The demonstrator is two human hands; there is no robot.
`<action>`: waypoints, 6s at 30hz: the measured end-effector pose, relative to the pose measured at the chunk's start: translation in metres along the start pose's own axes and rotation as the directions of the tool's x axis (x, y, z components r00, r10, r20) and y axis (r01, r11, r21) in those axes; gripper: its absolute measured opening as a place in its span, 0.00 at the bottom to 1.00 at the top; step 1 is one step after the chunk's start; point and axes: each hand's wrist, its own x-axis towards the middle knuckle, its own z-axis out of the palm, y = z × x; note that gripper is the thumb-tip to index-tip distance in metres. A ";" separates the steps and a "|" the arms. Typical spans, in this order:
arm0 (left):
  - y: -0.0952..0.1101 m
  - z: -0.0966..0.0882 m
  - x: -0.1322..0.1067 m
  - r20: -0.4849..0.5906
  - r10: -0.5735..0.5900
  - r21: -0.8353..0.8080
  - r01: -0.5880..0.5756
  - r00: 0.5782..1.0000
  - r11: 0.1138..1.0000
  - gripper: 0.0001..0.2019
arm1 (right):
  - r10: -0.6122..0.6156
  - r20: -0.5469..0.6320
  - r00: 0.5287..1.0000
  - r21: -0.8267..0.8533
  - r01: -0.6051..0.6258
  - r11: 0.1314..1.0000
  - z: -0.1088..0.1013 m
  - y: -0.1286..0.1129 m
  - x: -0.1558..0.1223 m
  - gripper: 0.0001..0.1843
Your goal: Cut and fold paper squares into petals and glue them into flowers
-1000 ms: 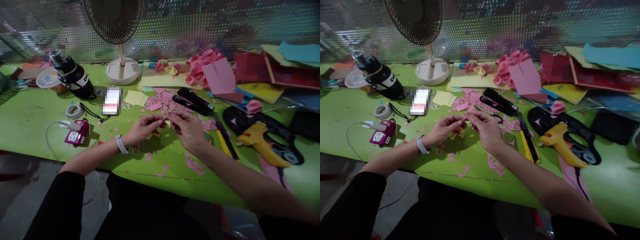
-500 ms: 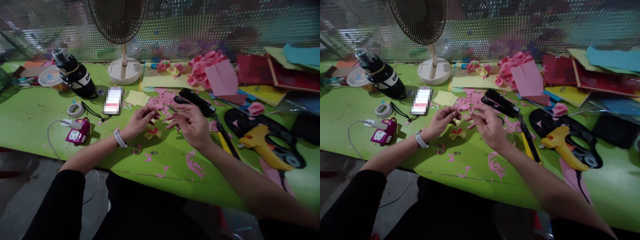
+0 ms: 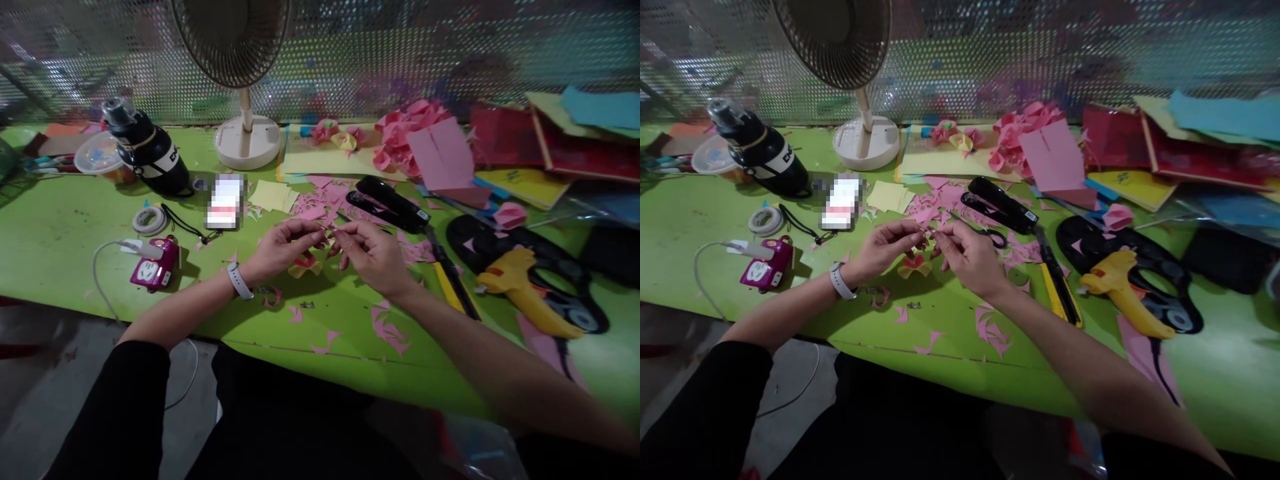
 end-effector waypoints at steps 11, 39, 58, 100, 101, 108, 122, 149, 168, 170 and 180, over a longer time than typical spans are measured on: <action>0.001 0.000 0.000 -0.065 0.015 -0.057 -0.018 0.998 0.998 0.14 | -0.012 0.115 0.993 0.059 0.006 0.998 -0.002 -0.002 0.000 0.14; -0.005 0.005 -0.002 -0.162 0.145 -0.066 -0.158 0.976 0.985 0.12 | -0.058 0.161 0.985 0.093 0.043 0.995 0.002 -0.006 -0.003 0.11; -0.009 0.004 -0.001 -0.164 0.196 -0.028 -0.203 0.967 0.979 0.07 | -0.045 0.137 0.990 0.047 0.039 0.998 0.002 -0.004 -0.002 0.12; -0.007 0.001 0.000 -0.126 0.342 0.135 -0.325 0.931 0.936 0.07 | -0.006 0.232 0.973 0.203 -0.042 0.978 -0.002 0.006 0.002 0.11; -0.006 0.002 -0.001 -0.121 0.342 0.147 -0.324 0.932 0.935 0.07 | -0.007 0.231 0.973 0.206 -0.042 0.978 -0.003 0.006 0.003 0.12; -0.006 0.001 -0.001 -0.097 0.319 0.176 -0.299 0.943 0.938 0.07 | -0.006 0.302 0.953 0.216 -0.062 0.974 -0.004 0.007 0.005 0.16; -0.005 0.003 -0.001 -0.176 0.246 0.034 -0.244 0.953 0.969 0.08 | -0.144 0.142 0.979 0.006 0.145 0.989 -0.002 -0.003 0.001 0.12; -0.009 -0.028 0.016 -0.091 0.273 0.120 -0.262 0.958 0.958 0.12 | 0.056 -0.102 0.993 -0.737 -0.113 0.666 0.028 0.030 0.148 0.14; -0.010 -0.037 0.021 -0.144 0.235 0.216 -0.202 0.961 0.955 0.11 | -0.281 0.022 0.960 -0.669 0.223 0.709 -0.002 0.000 0.085 0.10; -0.010 -0.037 0.021 -0.132 0.225 0.254 -0.187 0.965 0.949 0.09 | -0.338 0.117 0.934 -0.623 0.334 0.707 -0.006 -0.011 0.059 0.11; -0.019 -0.033 0.020 -0.037 0.365 0.377 -0.325 0.930 0.867 0.08 | -0.409 0.173 0.896 -0.659 0.415 0.628 0.006 -0.002 0.026 0.14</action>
